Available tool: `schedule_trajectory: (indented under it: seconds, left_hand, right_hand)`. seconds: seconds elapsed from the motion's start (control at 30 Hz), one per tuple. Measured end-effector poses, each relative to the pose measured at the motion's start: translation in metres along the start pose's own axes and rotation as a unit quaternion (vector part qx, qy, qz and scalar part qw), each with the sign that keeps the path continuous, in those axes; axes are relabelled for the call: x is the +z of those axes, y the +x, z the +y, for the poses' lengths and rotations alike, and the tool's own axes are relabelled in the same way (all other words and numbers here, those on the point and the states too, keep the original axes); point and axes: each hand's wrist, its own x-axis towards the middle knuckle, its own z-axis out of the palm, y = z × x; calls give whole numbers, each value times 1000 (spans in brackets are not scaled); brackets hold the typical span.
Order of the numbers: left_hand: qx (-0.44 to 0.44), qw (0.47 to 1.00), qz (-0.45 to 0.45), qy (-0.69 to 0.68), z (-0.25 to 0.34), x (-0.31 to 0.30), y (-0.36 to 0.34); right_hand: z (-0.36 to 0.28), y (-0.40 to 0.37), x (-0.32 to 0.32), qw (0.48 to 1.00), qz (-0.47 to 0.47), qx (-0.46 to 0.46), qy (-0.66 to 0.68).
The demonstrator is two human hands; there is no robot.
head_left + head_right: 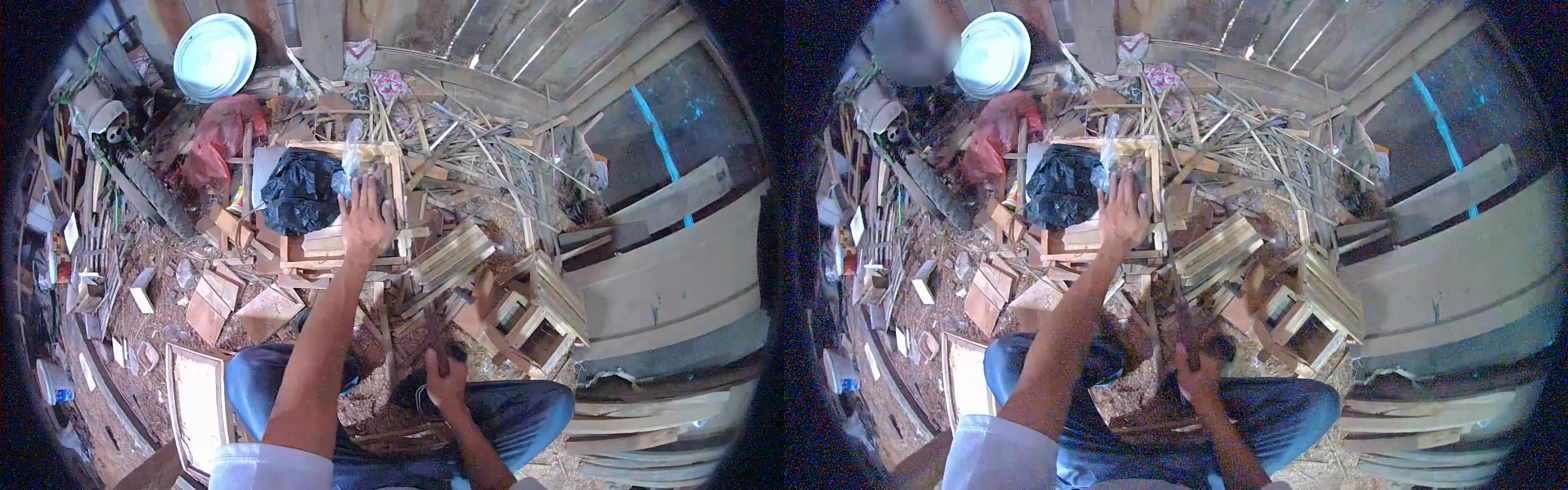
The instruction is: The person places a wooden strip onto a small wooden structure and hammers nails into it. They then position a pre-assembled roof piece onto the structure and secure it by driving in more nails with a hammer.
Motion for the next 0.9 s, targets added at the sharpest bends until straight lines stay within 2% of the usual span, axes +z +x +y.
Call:
schedule_trajectory:
  seconds: [0.1, 0.17, 0.2, 0.27, 0.3, 0.37, 0.43, 0.53, 0.57, 0.63, 0.7, 0.73, 0.8, 0.87, 0.9]
  left_hand:
    - [6, 1000, 8, 6, 1, 2, -1]
    - [12, 1000, 6, 10, 2, -1, -2]
    - [16, 1000, 5, 9, 1, 0, -1]
    - [13, 1000, 6, 8, -1, -1, 0]
    - [1, 999, -31, 8, 1, -3, 1]
    - [-6, 999, -34, 6, 2, -3, -1]
    - [-15, 999, -48, 13, 2, -5, 1]
    - [1, 999, -29, 22, 0, -2, -1]
    - [9, 999, -32, 22, 1, 0, -2]
    - [17, 1000, 5, 16, 0, 2, -1]
    - [11, 1000, -1, 25, 0, 0, 0]
    - [4, 999, -8, 34, 1, 0, 0]
    - [8, 999, -1, 39, 0, 3, 0]
    - [-3, 999, -14, 31, 0, 2, 2]
    - [-3, 1000, -10, 21, 2, 0, 1]
  right_hand:
    - [27, 6, 20, 998, 56, -28, 30]
    - [31, 48, 41, 994, 16, 50, -92]
    - [18, 60, 40, 994, 20, 51, -92]
    - [-16, 70, 33, 997, -34, 63, -32]
    - [-14, 57, 25, 996, -37, 43, -71]
    - [-2, 8, 9, 999, -9, 38, -25]
    - [18, -29, -5, 999, 6, -15, -39]
    - [15, -24, -5, 998, -1, 17, -62]
    - [17, -2, 21, 995, 93, -47, -2]
    - [3, 52, 28, 982, -71, 113, -136]
    - [-25, 80, 40, 995, -49, 66, -57]
    - [-14, 73, 42, 995, -46, 71, -53]
    - [17, 49, 41, 990, 1, 6, -139]
    - [8, -4, 14, 999, -10, 7, -46]
    - [22, -29, 8, 998, 9, -17, -61]
